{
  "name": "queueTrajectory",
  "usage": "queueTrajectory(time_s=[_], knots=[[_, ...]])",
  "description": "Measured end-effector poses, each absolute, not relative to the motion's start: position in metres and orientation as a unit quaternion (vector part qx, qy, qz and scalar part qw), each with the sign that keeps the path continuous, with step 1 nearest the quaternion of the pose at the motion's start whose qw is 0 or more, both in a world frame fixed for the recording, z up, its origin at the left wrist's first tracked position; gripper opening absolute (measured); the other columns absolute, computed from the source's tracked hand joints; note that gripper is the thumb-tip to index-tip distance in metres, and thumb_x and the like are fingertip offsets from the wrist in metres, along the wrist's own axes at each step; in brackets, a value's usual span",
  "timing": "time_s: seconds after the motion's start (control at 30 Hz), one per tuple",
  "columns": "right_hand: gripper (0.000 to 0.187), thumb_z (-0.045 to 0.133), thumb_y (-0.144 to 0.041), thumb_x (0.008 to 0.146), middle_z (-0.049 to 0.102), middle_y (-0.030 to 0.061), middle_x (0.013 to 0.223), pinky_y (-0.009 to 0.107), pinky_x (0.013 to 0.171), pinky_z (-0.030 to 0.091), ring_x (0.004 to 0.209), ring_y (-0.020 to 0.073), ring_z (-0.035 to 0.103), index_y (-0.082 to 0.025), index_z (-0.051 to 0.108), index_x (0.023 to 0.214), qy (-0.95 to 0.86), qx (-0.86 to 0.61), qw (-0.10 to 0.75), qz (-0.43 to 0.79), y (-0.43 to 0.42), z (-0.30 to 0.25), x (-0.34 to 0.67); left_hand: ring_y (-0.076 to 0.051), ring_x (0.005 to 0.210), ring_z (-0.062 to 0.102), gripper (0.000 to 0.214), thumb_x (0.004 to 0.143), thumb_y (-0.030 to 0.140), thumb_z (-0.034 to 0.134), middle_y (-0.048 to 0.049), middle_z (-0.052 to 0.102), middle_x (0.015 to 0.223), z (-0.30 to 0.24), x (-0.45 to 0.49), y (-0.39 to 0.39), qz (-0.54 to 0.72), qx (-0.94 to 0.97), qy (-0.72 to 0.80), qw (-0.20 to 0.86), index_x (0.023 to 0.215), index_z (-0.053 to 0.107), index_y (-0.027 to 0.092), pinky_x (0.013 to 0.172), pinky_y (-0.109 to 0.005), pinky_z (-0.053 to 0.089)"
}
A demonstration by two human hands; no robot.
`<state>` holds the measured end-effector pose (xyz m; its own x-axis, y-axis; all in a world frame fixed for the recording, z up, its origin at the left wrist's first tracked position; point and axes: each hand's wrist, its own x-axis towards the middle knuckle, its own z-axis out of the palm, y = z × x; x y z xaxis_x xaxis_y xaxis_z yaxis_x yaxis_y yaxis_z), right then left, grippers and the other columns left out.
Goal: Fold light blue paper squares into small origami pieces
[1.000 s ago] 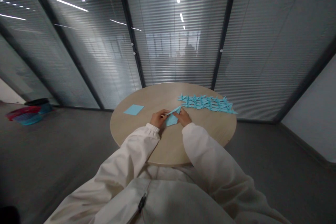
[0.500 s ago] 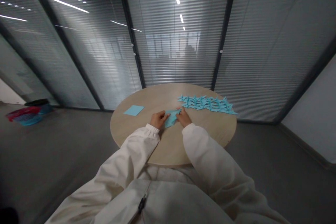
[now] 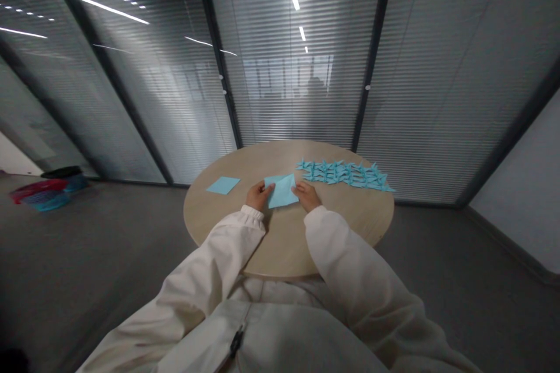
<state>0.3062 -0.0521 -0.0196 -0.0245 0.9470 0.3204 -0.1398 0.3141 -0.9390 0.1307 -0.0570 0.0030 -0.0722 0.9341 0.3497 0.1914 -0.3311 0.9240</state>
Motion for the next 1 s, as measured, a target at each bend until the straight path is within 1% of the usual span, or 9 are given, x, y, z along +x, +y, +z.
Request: queueTrajectory(time_s=[0.2, 0.37, 0.47, 0.6, 0.7, 0.83, 1.0], knots=[[0.036, 0.072, -0.043, 0.053, 0.068, 0.0036, 0.075, 0.031, 0.067, 0.046, 0.073, 0.0203, 0.061, -0.016, 0.065, 0.077, -0.525, -0.374, 0.602, 0.471, -0.051, -0.020, 0.307, -0.009, 0.048, 0.042, 0.035, 0.060, 0.043, 0.068, 0.0028, 0.049, 0.049, 0.000, 0.130, -0.051, 0.589, 0.564, 0.436, 0.380, 0.071, 0.064, 0.011, 0.045, -0.019, 0.031], [0.039, 0.073, -0.043, 0.053, 0.068, 0.0042, 0.076, 0.031, 0.068, 0.046, 0.074, 0.0202, 0.061, -0.016, 0.066, 0.079, -0.513, -0.372, 0.609, 0.478, -0.052, -0.020, 0.307, -0.007, 0.045, 0.040, 0.040, 0.055, 0.047, 0.071, 0.0031, 0.048, 0.049, 0.001, 0.130, -0.050, 0.598, 0.545, 0.416, 0.416, 0.069, 0.062, 0.010, 0.042, -0.019, 0.030], [0.040, 0.073, -0.043, 0.052, 0.068, 0.0047, 0.076, 0.032, 0.068, 0.046, 0.074, 0.0203, 0.061, -0.015, 0.066, 0.079, -0.506, -0.378, 0.616, 0.471, -0.051, -0.020, 0.307, -0.006, 0.043, 0.037, 0.045, 0.052, 0.053, 0.071, 0.0052, 0.042, 0.047, 0.002, 0.132, -0.051, 0.596, 0.526, 0.412, 0.446, 0.064, 0.057, 0.013, 0.040, -0.018, 0.029], [0.041, 0.073, -0.044, 0.052, 0.068, 0.0044, 0.077, 0.033, 0.070, 0.047, 0.075, 0.0207, 0.061, -0.015, 0.066, 0.080, -0.491, -0.388, 0.632, 0.457, -0.048, -0.022, 0.309, -0.005, 0.041, 0.036, 0.050, 0.053, 0.062, 0.066, 0.0075, 0.036, 0.046, 0.006, 0.136, -0.056, 0.587, 0.476, 0.415, 0.507, 0.059, 0.046, 0.016, 0.040, -0.017, 0.031], [0.043, 0.072, -0.045, 0.051, 0.068, 0.0044, 0.078, 0.032, 0.069, 0.047, 0.077, 0.0213, 0.062, -0.015, 0.065, 0.082, -0.476, -0.401, 0.638, 0.454, -0.047, -0.023, 0.310, -0.004, 0.039, 0.033, 0.050, 0.055, 0.062, 0.066, 0.0081, 0.035, 0.044, 0.011, 0.139, -0.062, 0.577, 0.460, 0.415, 0.533, 0.058, 0.044, 0.017, 0.039, -0.018, 0.028], [0.045, 0.071, -0.047, 0.051, 0.068, 0.0049, 0.078, 0.031, 0.065, 0.046, 0.076, 0.0210, 0.061, -0.015, 0.066, 0.082, -0.472, -0.417, 0.641, 0.440, -0.047, -0.023, 0.311, -0.007, 0.045, 0.042, 0.046, 0.058, 0.059, 0.065, 0.0048, 0.043, 0.048, 0.015, 0.141, -0.068, 0.561, 0.472, 0.390, 0.557, 0.064, 0.052, 0.015, 0.042, -0.020, 0.033], [0.044, 0.072, -0.046, 0.050, 0.066, 0.0033, 0.070, 0.028, 0.059, 0.044, 0.068, 0.0187, 0.059, -0.014, 0.065, 0.078, -0.467, -0.420, 0.640, 0.442, -0.050, -0.019, 0.310, -0.008, 0.047, 0.045, 0.044, 0.060, 0.056, 0.066, 0.0038, 0.049, 0.051, 0.012, 0.142, -0.066, 0.557, 0.486, 0.365, 0.566, 0.066, 0.057, 0.014, 0.048, -0.022, 0.038]])
